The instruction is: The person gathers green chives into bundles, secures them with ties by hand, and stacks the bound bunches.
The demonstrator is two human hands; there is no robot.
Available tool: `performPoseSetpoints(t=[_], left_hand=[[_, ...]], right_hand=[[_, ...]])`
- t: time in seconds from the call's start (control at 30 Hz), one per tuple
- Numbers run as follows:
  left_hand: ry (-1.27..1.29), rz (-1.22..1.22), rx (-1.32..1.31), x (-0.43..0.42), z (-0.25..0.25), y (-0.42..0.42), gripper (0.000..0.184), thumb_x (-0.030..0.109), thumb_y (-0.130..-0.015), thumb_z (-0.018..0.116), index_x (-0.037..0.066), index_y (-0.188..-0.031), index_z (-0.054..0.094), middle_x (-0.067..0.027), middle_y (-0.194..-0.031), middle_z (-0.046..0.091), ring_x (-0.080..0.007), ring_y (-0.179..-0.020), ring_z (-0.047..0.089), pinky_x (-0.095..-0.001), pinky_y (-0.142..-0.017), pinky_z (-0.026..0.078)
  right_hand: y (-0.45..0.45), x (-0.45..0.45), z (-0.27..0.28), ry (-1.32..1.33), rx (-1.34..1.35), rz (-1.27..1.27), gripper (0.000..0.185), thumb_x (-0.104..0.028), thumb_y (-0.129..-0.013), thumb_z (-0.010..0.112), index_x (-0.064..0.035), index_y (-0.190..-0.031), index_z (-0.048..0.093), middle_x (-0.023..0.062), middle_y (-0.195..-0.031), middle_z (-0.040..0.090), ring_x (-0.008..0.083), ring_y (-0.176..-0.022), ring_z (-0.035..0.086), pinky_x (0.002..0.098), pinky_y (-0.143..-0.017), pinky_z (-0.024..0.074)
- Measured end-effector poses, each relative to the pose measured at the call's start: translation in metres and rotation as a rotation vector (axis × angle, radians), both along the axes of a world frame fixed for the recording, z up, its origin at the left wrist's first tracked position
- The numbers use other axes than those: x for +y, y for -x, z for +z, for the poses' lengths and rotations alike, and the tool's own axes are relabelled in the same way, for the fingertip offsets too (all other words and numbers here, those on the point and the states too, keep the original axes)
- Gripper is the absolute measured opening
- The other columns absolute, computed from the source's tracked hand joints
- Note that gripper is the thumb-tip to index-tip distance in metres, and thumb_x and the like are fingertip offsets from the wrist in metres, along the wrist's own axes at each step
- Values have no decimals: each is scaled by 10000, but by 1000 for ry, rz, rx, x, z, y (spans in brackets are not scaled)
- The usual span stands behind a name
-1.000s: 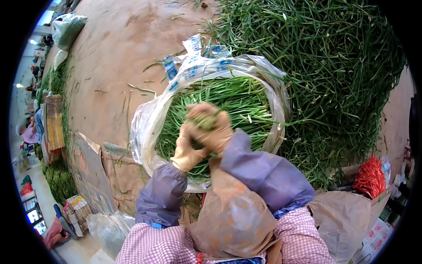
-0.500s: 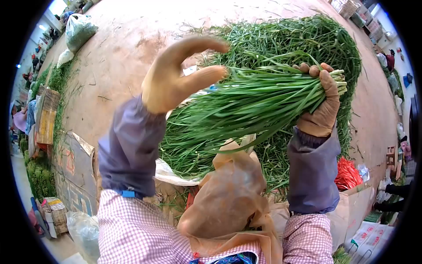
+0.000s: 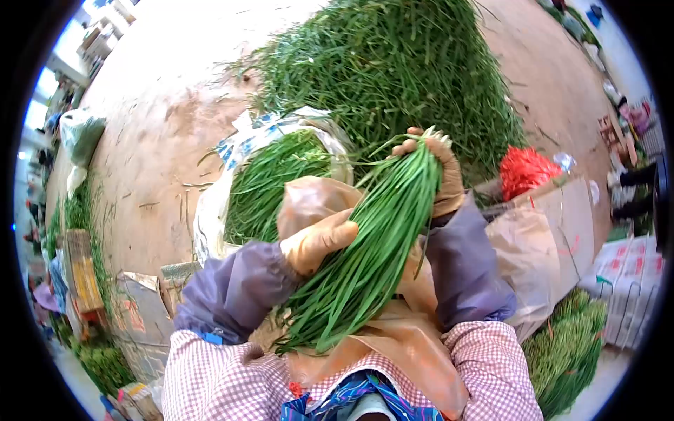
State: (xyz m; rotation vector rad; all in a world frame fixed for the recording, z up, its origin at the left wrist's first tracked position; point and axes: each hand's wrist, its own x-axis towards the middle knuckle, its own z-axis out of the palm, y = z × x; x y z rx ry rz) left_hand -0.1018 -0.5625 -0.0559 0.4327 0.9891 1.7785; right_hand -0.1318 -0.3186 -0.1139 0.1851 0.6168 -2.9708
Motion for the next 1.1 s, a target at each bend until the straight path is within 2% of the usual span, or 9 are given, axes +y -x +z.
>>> performPoseSetpoints(t=[0.13,0.33,0.43,0.53,0.67,0.8,0.87,1.0,1.1], left_hand=[[191,17,-171,25,-7,-32,796,416,-825,743,15,-1409,382,-90,-1264,569,-169,-1127,563,-327,-989,451],[489,-4,-190,62,-19,-26,572,234,-877,719,16,-1332,450,-68,-1133,629,-156,-955,635,-297,-847,534],[655,-187,-289,87,-36,8,450,272,-903,689,32,-1245,522,-64,-1031,667,-151,-880,661,-300,-789,562],[766,-278,-450,109,-89,40,440,340,-905,681,51,-1213,556,-49,-1023,677,-147,-880,664,-296,-775,561],[1039,-454,-132,139,-153,67,558,456,-886,673,21,-1215,558,-52,-969,701,-126,-860,656,-282,-812,514],[1126,-370,-49,148,-144,73,562,492,-845,700,-18,-1074,649,-95,-878,717,-172,-763,683,-305,-740,537],[1153,-430,-71,149,-141,81,647,532,-884,634,-31,-1198,584,-102,-852,710,-141,-780,671,-277,-774,515],[861,-110,-20,143,-51,45,519,379,-862,711,24,-1218,581,-56,-967,663,-156,-836,631,-297,-742,517],[673,24,65,126,-21,15,432,181,-786,785,30,-1140,589,-33,-908,634,-142,-833,604,-286,-739,495]], right_hand=[[-49,2,-26,122,-129,242,526,-555,-870,629,-75,-1085,640,119,-983,689,257,-913,673,409,-817,582],[-114,-27,-25,168,-424,133,493,-402,-826,745,-89,-1180,602,126,-1078,664,298,-976,652,470,-911,542],[-108,-27,-41,356,-660,168,590,-498,-845,688,-100,-1261,556,180,-1167,624,354,-1003,637,505,-928,525],[-92,-18,-139,583,-710,330,653,-555,-846,656,-126,-1321,526,183,-1258,589,362,-1082,607,537,-947,502],[-70,-13,-199,399,-788,306,824,-704,-788,606,-98,-1338,510,206,-1224,603,358,-1039,630,510,-944,512],[-52,-15,-227,414,-709,278,744,-638,-816,629,-65,-1282,546,185,-1165,632,331,-970,651,498,-869,545],[-44,-6,-208,369,-709,169,594,-496,-838,685,-55,-1221,576,154,-1088,659,307,-911,663,465,-807,571],[-23,0,-116,52,-453,-438,465,-163,-796,788,-27,-1182,566,104,-1011,669,255,-818,675,378,-719,594],[-28,-15,-56,-79,-298,-583,340,-141,-843,744,-30,-1131,603,88,-996,681,203,-791,677,315,-665,587]])
